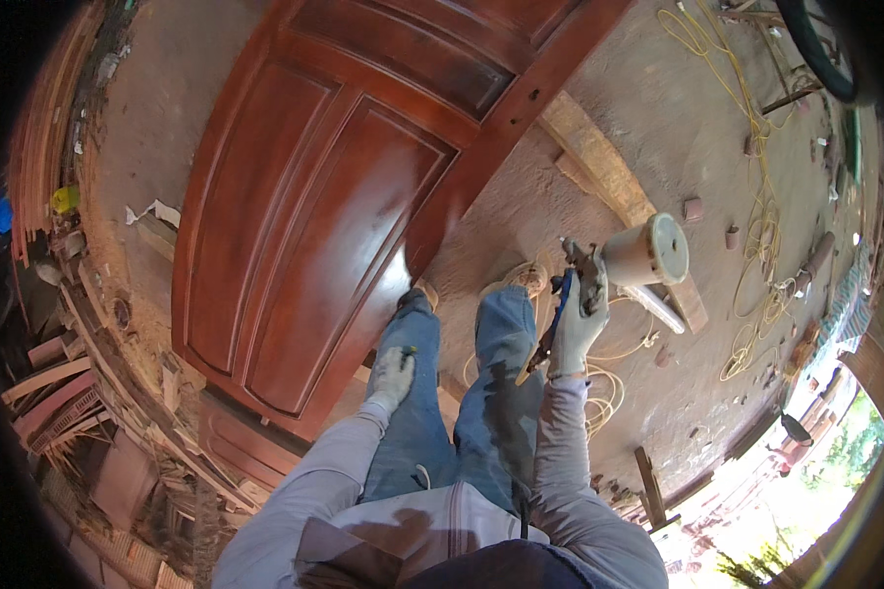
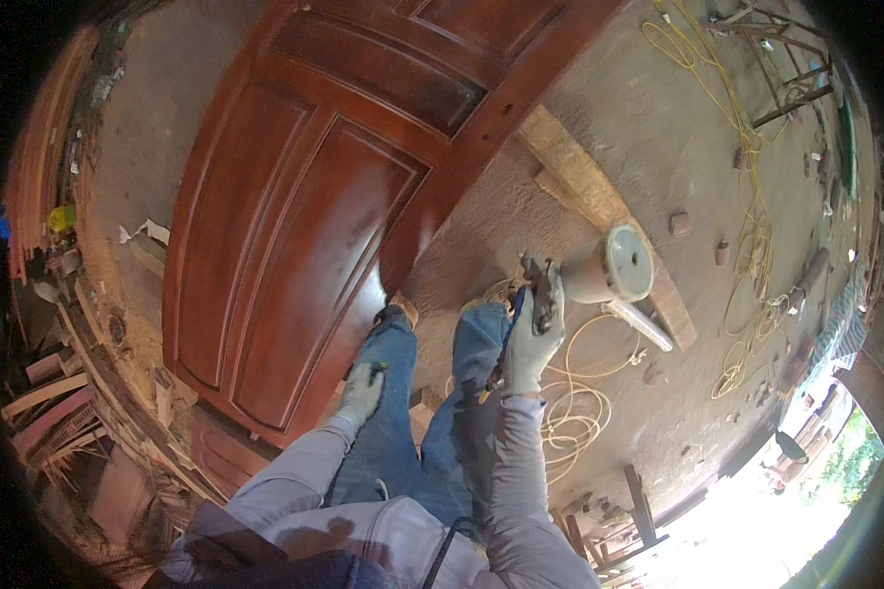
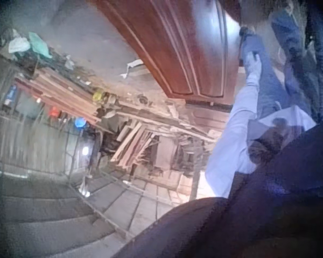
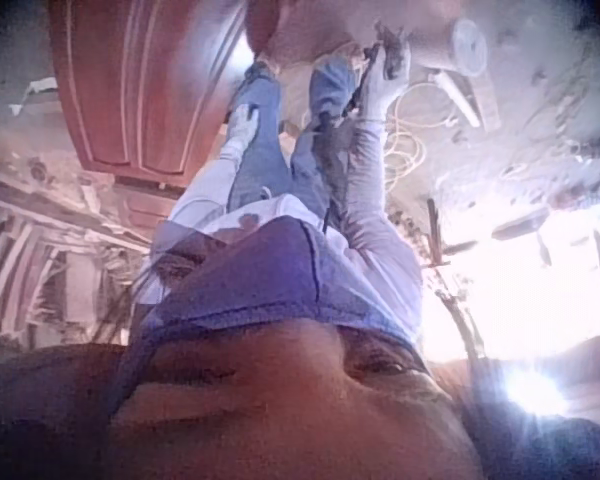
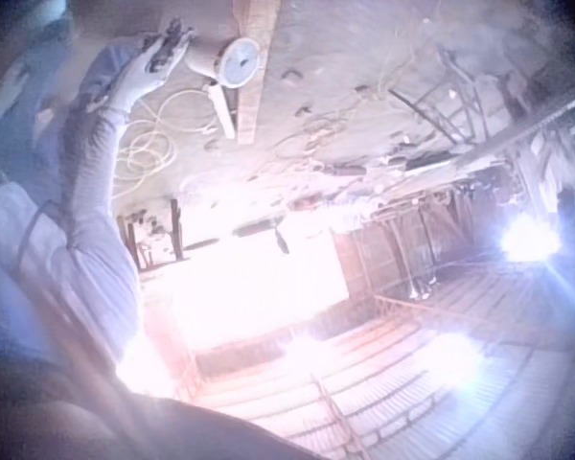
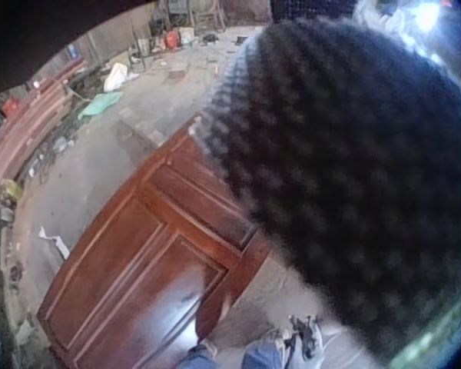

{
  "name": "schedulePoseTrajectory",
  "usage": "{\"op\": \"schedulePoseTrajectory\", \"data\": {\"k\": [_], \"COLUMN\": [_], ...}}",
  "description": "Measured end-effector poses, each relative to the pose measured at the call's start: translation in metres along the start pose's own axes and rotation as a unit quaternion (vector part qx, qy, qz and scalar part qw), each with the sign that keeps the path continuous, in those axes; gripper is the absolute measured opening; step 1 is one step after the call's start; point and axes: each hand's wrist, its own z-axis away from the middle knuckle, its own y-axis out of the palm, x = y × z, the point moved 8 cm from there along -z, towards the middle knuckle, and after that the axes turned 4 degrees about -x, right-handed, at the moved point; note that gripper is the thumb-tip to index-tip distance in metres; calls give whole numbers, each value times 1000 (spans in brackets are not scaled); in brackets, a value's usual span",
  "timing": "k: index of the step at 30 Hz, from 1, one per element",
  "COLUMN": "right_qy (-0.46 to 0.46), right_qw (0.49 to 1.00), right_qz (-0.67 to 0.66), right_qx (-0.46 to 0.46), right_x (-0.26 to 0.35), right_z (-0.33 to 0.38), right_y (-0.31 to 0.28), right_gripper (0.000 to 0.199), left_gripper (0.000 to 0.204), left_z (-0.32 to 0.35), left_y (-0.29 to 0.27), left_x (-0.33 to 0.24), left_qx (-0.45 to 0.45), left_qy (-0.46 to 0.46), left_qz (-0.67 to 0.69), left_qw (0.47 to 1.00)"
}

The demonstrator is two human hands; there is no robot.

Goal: The person uses a spray gun to apply a reddish-brown finish to a large wooden door panel. They move the spray gun in steady horizontal and vertical passes across the surface, then refill the spray gun's cup with finish from a container before continuing to spray the door.

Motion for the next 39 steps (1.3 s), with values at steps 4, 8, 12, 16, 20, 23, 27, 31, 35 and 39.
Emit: {"op": "schedulePoseTrajectory", "data": {"k": [4,8,12,16,20,23,27,31,35,39], "right_qy": [-92,-49,-200,-195,-99,-105,-41,-68,-264,-244], "right_qw": [993,987,954,940,954,954,956,939,926,932], "right_qz": [-31,-94,137,143,-52,7,-68,-19,-35,-118], "right_qx": [70,119,175,239,279,281,283,336,266,242], "right_x": [8,-4,1,8,-41,-51,-9,95,218,356], "right_z": [2,23,21,24,18,-35,-93,-152,-275,-306], "right_y": [-40,-77,-123,-136,-127,-154,-129,-74,-79,-66], "right_gripper": [43,46,52,54,61,56,48,39,47,41], "left_gripper": [35,37,36,34,32,31,31,30,24,23], "left_z": [-7,22,36,35,-7,-27,-65,-95,-168,-217], "left_y": [-21,-28,21,42,22,41,26,4,18,-27], "left_x": [66,85,12,-33,-87,-180,-191,-165,-331,-373], "left_qx": [-146,-95,38,68,29,58,19,-9,10,-23], "left_qy": [-191,-231,-210,-133,-70,-148,-114,-155,-116,-118], "left_qz": [128,70,14,107,183,176,154,204,252,382], "left_qw": [962,966,977,983,980,971,981,967,961,916]}}
